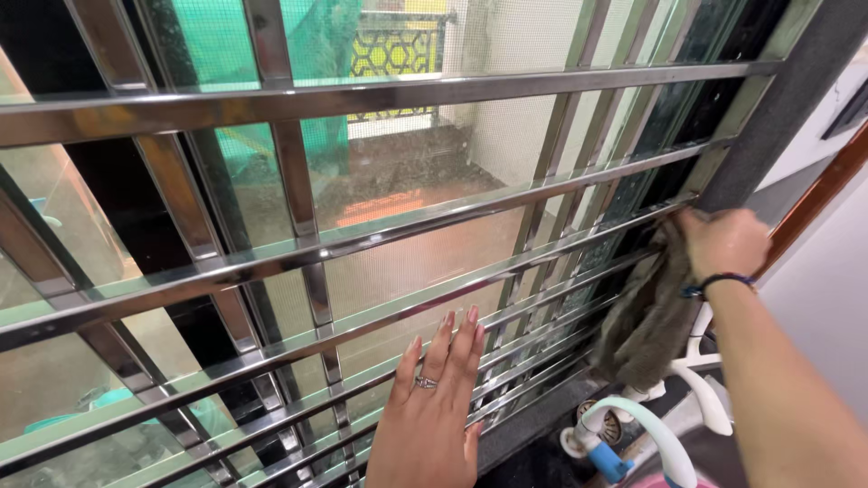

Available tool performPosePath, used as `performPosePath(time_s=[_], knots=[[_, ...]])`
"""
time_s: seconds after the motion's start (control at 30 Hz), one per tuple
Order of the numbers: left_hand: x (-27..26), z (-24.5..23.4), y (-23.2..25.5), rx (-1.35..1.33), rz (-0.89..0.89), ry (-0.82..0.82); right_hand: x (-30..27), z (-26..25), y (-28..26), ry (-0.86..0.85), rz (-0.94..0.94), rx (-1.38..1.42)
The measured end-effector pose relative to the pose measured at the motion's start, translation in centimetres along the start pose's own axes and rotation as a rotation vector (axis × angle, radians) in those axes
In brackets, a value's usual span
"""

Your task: The person cleans a metal window grille using a cloth. They wipe the horizontal and vertical bars, then dip the cloth into a pink basin of water to rinse it before continuing to wipe the grille.

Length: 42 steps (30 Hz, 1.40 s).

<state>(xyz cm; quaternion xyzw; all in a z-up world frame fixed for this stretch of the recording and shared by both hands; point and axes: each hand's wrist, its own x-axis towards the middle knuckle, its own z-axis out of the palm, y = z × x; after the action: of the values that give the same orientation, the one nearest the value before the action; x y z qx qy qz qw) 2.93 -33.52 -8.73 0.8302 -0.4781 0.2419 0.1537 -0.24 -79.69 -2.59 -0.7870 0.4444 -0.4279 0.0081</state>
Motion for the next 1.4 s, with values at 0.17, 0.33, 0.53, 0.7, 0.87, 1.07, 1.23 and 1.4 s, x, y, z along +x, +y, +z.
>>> performPosePath(time_s=[0.17,0.33,0.53,0.7,0.87,1.07,1.23,1.4], knots=[[-0.3,-0.9,0.4,-0.069,-0.008,0.021,-1.9,4.0,2.8,-0.162,0.16,0.124],[-0.1,-2.2,0.8,-0.098,-0.026,-0.013,-0.6,6.7,4.3,-0.196,0.316,0.147],[-0.2,-3.4,1.8,-0.16,-0.08,-0.066,-8.0,6.8,1.8,-0.356,0.406,0.827],[-0.1,-4.4,2.3,-0.148,-0.114,-0.15,-15.9,1.9,-4.4,-0.497,0.168,0.837],[0.0,-5.5,2.6,-0.127,-0.099,-0.171,-19.8,-5.1,-8.5,-0.554,0.275,0.974],[-0.2,-5.6,1.6,0.021,-0.05,-0.189,-21.4,-10.7,-14.8,-0.207,-0.065,0.914],[-1.3,-4.6,-0.3,0.337,0.026,-0.043,-23.7,-9.3,-19.9,0.06,-0.076,0.808],[0.7,-3.2,0.2,0.354,-0.007,-0.151,-23.3,-6.9,-20.2,0.2,-0.252,0.66]])
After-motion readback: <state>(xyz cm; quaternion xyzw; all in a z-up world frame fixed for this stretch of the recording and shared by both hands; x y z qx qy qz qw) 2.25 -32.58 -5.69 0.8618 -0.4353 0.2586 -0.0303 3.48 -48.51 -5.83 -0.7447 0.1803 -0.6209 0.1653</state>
